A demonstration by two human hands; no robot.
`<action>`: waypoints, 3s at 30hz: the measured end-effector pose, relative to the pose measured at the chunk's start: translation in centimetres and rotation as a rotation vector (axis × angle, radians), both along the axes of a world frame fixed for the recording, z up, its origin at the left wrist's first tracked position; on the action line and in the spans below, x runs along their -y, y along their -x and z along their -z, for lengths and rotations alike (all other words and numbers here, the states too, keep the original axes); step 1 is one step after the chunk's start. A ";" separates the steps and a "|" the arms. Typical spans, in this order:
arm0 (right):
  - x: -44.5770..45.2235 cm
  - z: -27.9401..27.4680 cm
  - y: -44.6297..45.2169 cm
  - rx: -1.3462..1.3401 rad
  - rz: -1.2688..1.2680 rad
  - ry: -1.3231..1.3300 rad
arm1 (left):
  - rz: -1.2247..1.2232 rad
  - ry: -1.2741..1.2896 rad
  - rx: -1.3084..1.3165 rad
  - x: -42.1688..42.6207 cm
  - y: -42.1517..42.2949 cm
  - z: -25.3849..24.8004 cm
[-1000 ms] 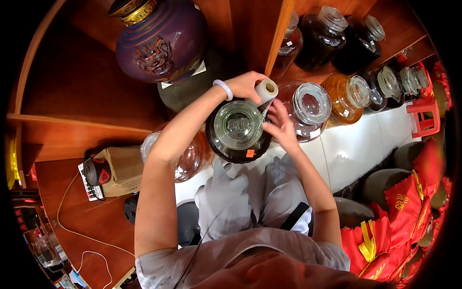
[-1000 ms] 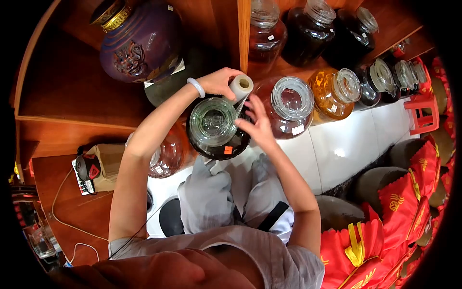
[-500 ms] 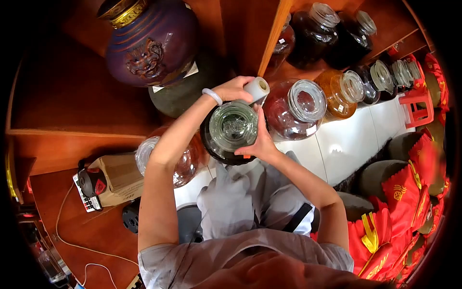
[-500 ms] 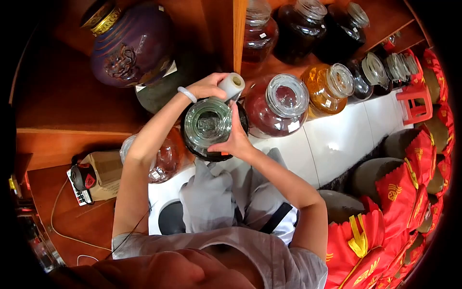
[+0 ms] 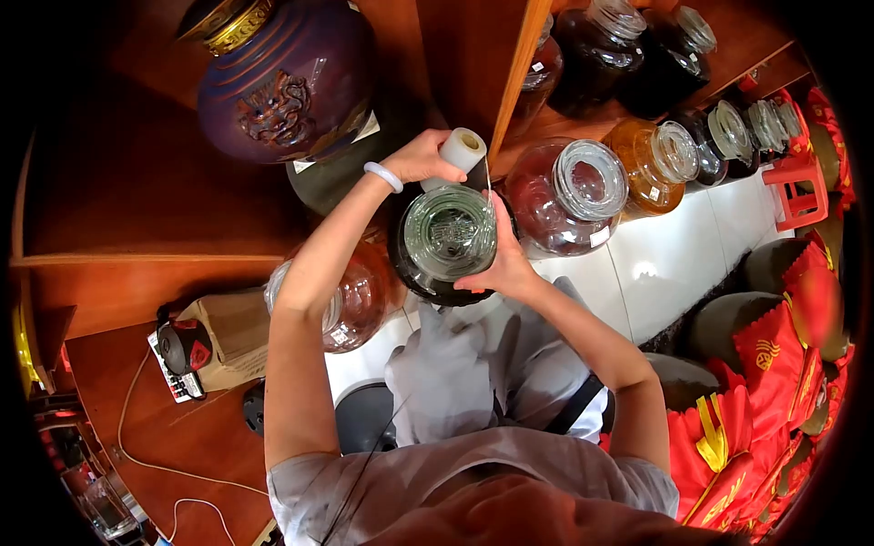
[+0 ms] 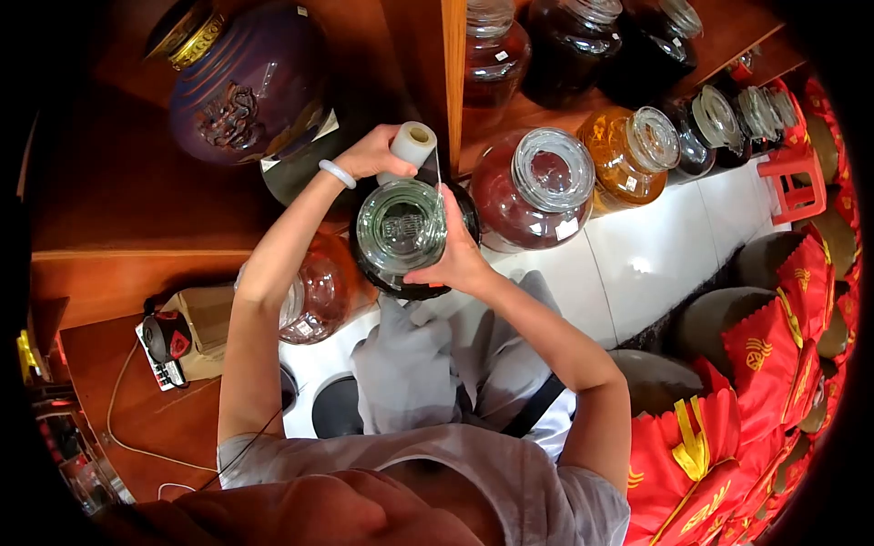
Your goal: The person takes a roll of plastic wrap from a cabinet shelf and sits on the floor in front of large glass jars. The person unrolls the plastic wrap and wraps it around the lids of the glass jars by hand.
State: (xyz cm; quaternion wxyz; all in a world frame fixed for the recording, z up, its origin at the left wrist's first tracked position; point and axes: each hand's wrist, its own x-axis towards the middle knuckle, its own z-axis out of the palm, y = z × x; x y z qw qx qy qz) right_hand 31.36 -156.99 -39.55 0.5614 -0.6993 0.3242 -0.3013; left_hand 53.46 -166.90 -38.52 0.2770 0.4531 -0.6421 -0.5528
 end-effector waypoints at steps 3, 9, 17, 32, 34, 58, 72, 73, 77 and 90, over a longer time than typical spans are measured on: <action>-0.3 0.2 0.1 0.027 -0.024 -0.152 | -0.015 -0.050 -0.010 -0.4 -1.1 -0.4; 0.0 0.1 -0.2 0.009 -0.016 0.157 | -0.003 0.035 0.040 0.1 -0.8 -1.5; -0.2 0.2 -0.2 0.087 -0.022 -0.044 | 0.025 0.124 0.080 0.9 -1.3 -1.6; 6.4 -6.0 -5.5 -0.713 -0.288 0.797 | 0.012 0.089 0.142 1.3 -1.8 -1.3; 6.7 -4.5 -5.5 -0.711 -0.274 0.935 | 0.026 0.043 0.155 1.1 -2.1 -1.3; 5.7 -6.4 -0.9 -0.286 -0.004 0.613 | -0.205 0.012 -0.002 -2.8 -3.2 -0.1; -0.3 -1.7 -0.5 -0.236 0.047 0.354 | -0.281 0.012 -0.028 -4.7 -2.9 -1.4; -0.4 -1.4 -0.4 -0.236 0.053 0.351 | -0.254 0.020 -0.019 -4.6 -3.2 -1.5; -0.4 -1.0 -0.3 -0.190 0.052 0.302 | -0.226 0.030 -0.011 -4.5 -3.4 -1.7; -0.3 -1.0 -0.1 -0.174 0.058 0.225 | -0.172 0.059 0.064 -5.9 -4.6 -2.8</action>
